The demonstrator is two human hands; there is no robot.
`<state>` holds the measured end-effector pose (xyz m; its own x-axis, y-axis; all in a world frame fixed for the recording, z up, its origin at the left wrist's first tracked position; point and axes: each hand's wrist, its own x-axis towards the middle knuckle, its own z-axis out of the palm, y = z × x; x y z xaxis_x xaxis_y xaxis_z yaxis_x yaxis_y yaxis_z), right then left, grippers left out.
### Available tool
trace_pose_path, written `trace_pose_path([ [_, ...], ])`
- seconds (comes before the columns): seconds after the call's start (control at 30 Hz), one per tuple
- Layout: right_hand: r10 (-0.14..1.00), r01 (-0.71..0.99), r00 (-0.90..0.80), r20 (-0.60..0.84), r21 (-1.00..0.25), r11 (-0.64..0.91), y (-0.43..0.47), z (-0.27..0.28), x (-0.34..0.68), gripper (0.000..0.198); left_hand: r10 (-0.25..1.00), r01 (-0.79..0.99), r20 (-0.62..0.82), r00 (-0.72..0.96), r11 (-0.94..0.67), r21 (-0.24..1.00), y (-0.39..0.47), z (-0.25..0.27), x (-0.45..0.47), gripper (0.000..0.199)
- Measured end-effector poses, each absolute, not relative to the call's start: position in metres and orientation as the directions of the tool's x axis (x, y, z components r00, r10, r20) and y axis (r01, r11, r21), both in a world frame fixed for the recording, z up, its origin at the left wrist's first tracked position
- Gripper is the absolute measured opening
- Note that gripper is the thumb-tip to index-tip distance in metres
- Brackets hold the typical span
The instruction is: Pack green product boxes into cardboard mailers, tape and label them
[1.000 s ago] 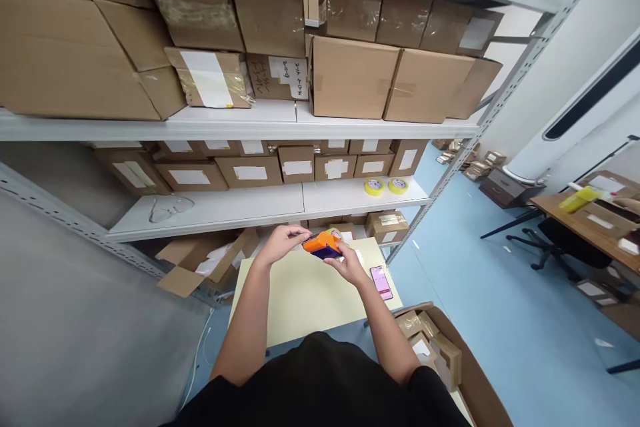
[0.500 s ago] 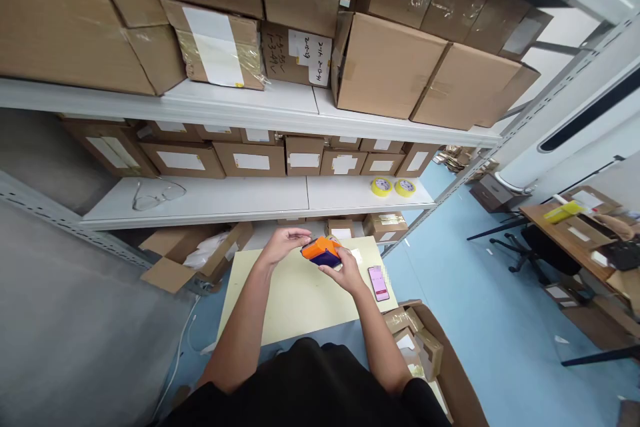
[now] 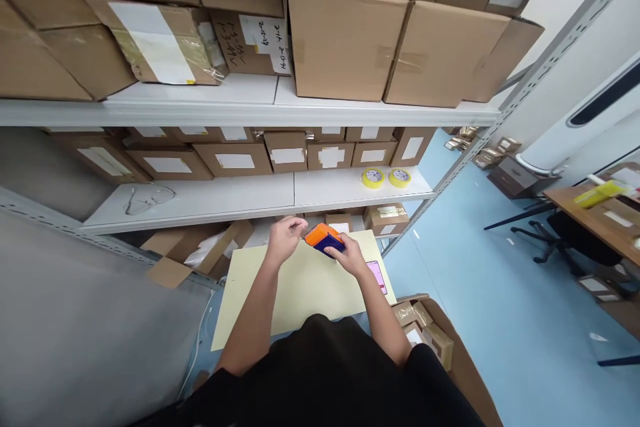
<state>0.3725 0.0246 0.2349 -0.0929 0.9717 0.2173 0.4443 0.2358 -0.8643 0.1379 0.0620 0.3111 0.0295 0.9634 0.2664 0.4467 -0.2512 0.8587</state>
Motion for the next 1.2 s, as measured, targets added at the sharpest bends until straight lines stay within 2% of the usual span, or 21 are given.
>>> trace_pose_path([
  [0.07,0.967,0.453,-0.123,0.225,-0.854,0.257,0.032,0.236,0.385,0.038,0.943,0.505,0.331,-0.03,-0.272,0.819,0.059,0.317,0.148,0.024],
  [0.23,0.959,0.461,-0.15,0.242,-0.841,0.284,0.046,0.234,0.403,0.036,0.914,0.571,0.406,-0.006,-0.33,0.752,0.062,0.332,0.167,0.027],
  [0.4,0.94,0.468,-0.17,0.296,-0.815,0.342,0.068,0.231,0.403,0.03,0.858,0.656,0.51,-0.051,-0.357,0.665,0.047,0.33,0.192,0.031],
  [0.47,0.924,0.485,-0.161,0.348,-0.787,0.381,0.083,0.231,0.404,0.03,0.859,0.671,0.51,-0.051,-0.348,0.654,0.037,0.322,0.197,0.041],
  [0.6,0.878,0.499,-0.186,0.442,-0.727,0.472,0.128,0.233,0.408,0.032,0.889,0.667,0.451,-0.076,-0.291,0.686,0.021,0.307,0.201,0.074],
  [0.67,0.872,0.511,-0.174,0.458,-0.715,0.478,0.155,0.234,0.41,0.034,0.898,0.67,0.428,-0.103,-0.255,0.697,0.017,0.303,0.199,0.08],
  [0.87,0.902,0.682,-0.129,0.411,-0.624,0.381,0.239,0.236,0.414,0.037,0.911,0.67,0.366,-0.189,-0.153,0.727,0.007,0.305,0.178,0.052],
  [1.0,0.943,0.794,-0.144,0.301,-0.533,0.292,0.26,0.224,0.414,0.04,0.909,0.639,0.339,-0.245,-0.111,0.761,0.003,0.301,0.168,0.047],
  [1.1,0.922,0.806,-0.099,0.374,-0.514,0.295,0.249,0.212,0.418,0.054,0.906,0.631,0.339,-0.254,-0.11,0.768,0.003,0.294,0.167,0.044],
  [1.2,0.857,0.726,-0.103,0.504,-0.551,0.411,0.225,0.207,0.422,0.055,0.909,0.616,0.319,-0.266,-0.095,0.782,0.006,0.284,0.167,0.042],
])
